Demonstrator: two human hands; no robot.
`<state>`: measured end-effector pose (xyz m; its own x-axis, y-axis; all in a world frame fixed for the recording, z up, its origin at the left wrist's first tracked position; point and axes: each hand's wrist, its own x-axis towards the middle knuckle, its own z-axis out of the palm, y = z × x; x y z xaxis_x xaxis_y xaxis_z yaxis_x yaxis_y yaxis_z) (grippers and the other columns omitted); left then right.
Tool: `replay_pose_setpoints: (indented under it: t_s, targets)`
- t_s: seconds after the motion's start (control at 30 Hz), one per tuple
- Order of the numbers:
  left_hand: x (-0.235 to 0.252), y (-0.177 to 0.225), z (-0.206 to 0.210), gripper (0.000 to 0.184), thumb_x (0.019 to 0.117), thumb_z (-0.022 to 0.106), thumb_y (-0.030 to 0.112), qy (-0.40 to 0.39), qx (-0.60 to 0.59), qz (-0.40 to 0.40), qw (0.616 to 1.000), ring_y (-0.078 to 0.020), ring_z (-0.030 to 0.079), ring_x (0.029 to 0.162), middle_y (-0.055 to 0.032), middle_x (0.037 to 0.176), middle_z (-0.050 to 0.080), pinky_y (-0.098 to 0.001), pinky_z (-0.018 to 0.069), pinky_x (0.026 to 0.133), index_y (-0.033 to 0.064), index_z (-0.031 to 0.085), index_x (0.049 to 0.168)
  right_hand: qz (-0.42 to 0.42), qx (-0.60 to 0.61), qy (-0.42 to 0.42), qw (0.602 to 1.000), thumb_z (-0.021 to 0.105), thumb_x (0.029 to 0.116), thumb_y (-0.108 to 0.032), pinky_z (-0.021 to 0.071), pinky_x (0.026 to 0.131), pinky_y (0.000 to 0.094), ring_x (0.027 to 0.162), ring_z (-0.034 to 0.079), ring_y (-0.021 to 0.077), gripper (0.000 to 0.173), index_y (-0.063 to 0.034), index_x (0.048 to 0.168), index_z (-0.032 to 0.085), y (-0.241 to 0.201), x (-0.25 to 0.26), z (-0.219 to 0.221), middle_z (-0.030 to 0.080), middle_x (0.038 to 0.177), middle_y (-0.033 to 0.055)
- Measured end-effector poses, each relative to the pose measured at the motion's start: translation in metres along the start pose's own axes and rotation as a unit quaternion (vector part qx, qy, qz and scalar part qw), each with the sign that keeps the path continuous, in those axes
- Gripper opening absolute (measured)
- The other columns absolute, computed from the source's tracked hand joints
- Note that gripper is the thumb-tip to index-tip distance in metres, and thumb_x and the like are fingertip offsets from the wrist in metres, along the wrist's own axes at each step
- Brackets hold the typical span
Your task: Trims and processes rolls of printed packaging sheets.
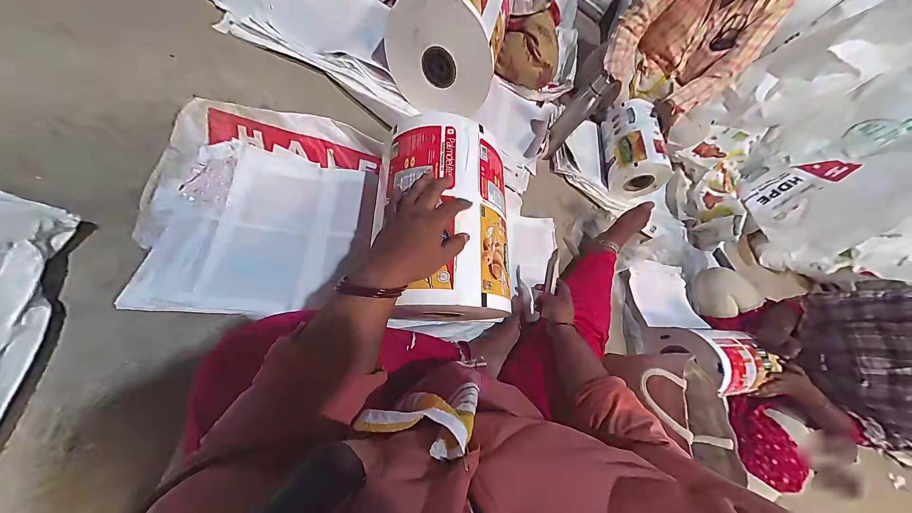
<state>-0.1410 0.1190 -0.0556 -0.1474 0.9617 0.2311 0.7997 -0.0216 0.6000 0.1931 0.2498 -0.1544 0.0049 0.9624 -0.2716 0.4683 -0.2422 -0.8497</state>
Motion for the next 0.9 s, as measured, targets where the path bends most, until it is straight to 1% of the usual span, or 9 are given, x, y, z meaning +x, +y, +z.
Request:
replay_pose_setpoints:
  t_s: [0.1, 0.27, 0.4, 0.47, 0.53, 0.67, 0.7, 0.8, 0.9]
  targets:
    - [0.003, 0.001, -0.002, 0.064, 0.0993, 0.056, 0.052, -0.001, 0.01, -0.038, 0.999, -0.0374, 0.02, 0.156, -0.0101, 0.167, 0.031, -0.0692, 0.0179, 0.12, 0.0184, 0.049, 0.153, -0.032, -0.031, 0.009, 0.999, 0.057, 0.1001, -0.004, 0.0538, 0.057, 0.0309, 0.063, 0.061, 0.0136, 0.047, 0.0024, 0.144, 0.041, -0.005, 0.005, 0.004, 0.066, 0.099, 0.0128]
    - [0.005, 0.0, -0.002, 0.062, 0.099, 0.057, 0.054, -0.002, 0.008, -0.046, 0.999, -0.0377, 0.018, 0.157, -0.0086, 0.168, 0.029, -0.0699, 0.0174, 0.12, 0.0223, 0.049, 0.152, -0.045, -0.077, 0.019, 0.996, 0.057, 0.1026, -0.013, 0.0545, 0.06, 0.0347, 0.065, 0.061, 0.016, 0.049, 0.0015, 0.147, 0.041, 0.003, 0.003, -0.004, 0.066, 0.101, 0.0151]
    - [-0.004, 0.013, -0.003, 0.056, 0.0998, 0.06, 0.047, 0.017, 0.016, -0.054, 0.998, -0.0437, 0.022, 0.154, -0.014, 0.166, 0.032, -0.0731, 0.0234, 0.115, 0.0226, 0.054, 0.149, -0.039, -0.039, 0.032, 0.998, 0.057, 0.1035, -0.014, 0.0491, 0.055, 0.0302, 0.059, 0.054, 0.0125, 0.041, 0.003, 0.14, 0.048, -0.013, -0.007, -0.005, 0.06, 0.089, 0.0102]
    - [-0.006, 0.019, 0.0, 0.055, 0.099, 0.061, 0.047, 0.03, 0.022, -0.058, 0.998, -0.046, 0.023, 0.153, -0.0157, 0.165, 0.032, -0.0751, 0.0257, 0.112, 0.024, 0.055, 0.148, -0.064, -0.042, 0.02, 0.997, 0.061, 0.1018, -0.014, 0.0478, 0.053, 0.0284, 0.055, 0.051, 0.0107, 0.035, 0.0039, 0.131, 0.056, -0.044, -0.011, -0.001, 0.058, 0.079, 0.0073]
    - [-0.007, 0.021, 0.002, 0.055, 0.0986, 0.061, 0.049, 0.037, 0.023, -0.06, 0.997, -0.0462, 0.023, 0.152, -0.0162, 0.165, 0.033, -0.0752, 0.0251, 0.112, 0.0251, 0.056, 0.148, -0.101, -0.065, -0.019, 0.993, 0.062, 0.1008, -0.012, 0.0486, 0.054, 0.0282, 0.054, 0.053, 0.0106, 0.027, 0.004, 0.122, 0.058, -0.088, -0.017, 0.009, 0.057, 0.072, 0.0059]
    - [-0.009, 0.018, 0.004, 0.056, 0.098, 0.059, 0.055, 0.043, 0.016, -0.059, 0.997, -0.0441, 0.022, 0.153, -0.0158, 0.165, 0.032, -0.073, 0.0217, 0.115, 0.0284, 0.056, 0.148, -0.21, -0.096, -0.099, 0.968, 0.064, 0.1, -0.017, 0.049, 0.054, 0.0296, 0.057, 0.054, 0.011, 0.028, 0.001, 0.12, 0.056, -0.18, -0.018, 0.053, 0.061, 0.08, 0.0064]
    - [-0.009, 0.016, 0.004, 0.056, 0.0975, 0.06, 0.056, 0.042, 0.012, -0.056, 0.997, -0.0439, 0.022, 0.154, -0.0155, 0.165, 0.032, -0.0728, 0.0207, 0.116, 0.0295, 0.057, 0.147, -0.224, -0.108, -0.108, 0.963, 0.065, 0.1003, -0.02, 0.0512, 0.057, 0.0324, 0.059, 0.056, 0.0127, 0.032, 0.0014, 0.122, 0.057, -0.2, -0.015, 0.067, 0.065, 0.086, 0.009]
    - [-0.008, 0.011, 0.003, 0.055, 0.0965, 0.06, 0.059, 0.036, 0.003, -0.053, 0.998, -0.0427, 0.02, 0.154, -0.0136, 0.166, 0.031, -0.0714, 0.0198, 0.117, 0.0331, 0.058, 0.145, -0.243, -0.175, -0.104, 0.948, 0.069, 0.0982, -0.033, 0.0552, 0.069, 0.0446, 0.071, 0.062, 0.0224, 0.039, 0.0004, 0.118, 0.06, -0.248, -0.001, 0.109, 0.064, 0.088, 0.0128]
    - [-0.014, 0.01, 0.003, 0.054, 0.0961, 0.059, 0.06, 0.01, -0.011, -0.066, 0.998, -0.0409, 0.017, 0.156, -0.0127, 0.167, 0.03, -0.0705, 0.0166, 0.119, 0.036, 0.059, 0.145, -0.225, -0.295, -0.094, 0.924, 0.07, 0.0964, -0.043, 0.0531, 0.091, 0.0608, 0.103, 0.067, 0.0389, 0.058, 0.0025, 0.13, 0.059, -0.277, -0.007, 0.14, 0.068, 0.111, 0.025]
